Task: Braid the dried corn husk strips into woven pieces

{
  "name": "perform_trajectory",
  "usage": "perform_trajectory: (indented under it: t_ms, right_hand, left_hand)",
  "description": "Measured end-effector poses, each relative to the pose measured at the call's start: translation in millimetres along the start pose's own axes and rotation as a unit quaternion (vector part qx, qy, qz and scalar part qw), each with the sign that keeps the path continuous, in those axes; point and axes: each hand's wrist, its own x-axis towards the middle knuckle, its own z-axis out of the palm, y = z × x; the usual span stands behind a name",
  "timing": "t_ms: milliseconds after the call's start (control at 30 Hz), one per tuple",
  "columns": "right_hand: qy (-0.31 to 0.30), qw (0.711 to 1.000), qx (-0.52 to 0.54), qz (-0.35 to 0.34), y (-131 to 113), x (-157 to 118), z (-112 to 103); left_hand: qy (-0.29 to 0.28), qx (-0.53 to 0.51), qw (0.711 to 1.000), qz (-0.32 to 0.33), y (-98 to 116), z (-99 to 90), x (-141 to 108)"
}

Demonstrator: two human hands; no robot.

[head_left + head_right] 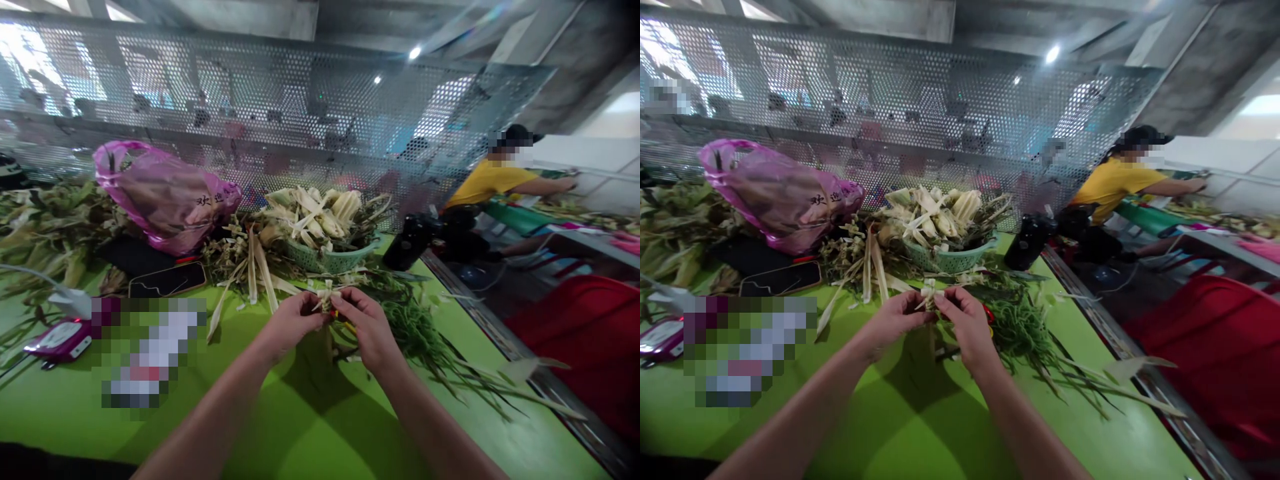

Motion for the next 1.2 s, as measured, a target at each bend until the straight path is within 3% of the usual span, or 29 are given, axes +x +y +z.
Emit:
perform_trajectory:
  t_ms: [400, 633, 833, 1000, 1200]
  right_hand:
    - [0.005, 1.000, -0.022, 0.020, 4.7, 0.7, -1.9]
    - [0.010, 1.000, -0.025, 0.007, 2.6, 2.9, -5.3]
    - [0.009, 1.000, -0.020, -0.007, 0.3, 1.7, -3.2]
    - [-0.029, 0.999, -0.014, 0.001, -0.6, 0.5, -1.1]
    - [-0.023, 0.999, -0.003, 0.025, -0.9, -0.2, -0.8]
  left_hand:
    - [-0.014, 0.101, 0.994, 0.026, -10.9, -8.0, 2.3]
    - [-0.011, -0.005, 1.000, 0.005, -2.2, -3.6, -2.4]
    - [0.042, -0.035, 0.998, -0.012, 2.3, -3.1, -3.3]
    - [0.045, -0.047, 0.998, -0.012, 0.5, -2.2, -2.1]
    - [0.042, -0.037, 0.998, -0.029, -3.4, -3.0, -1.9]
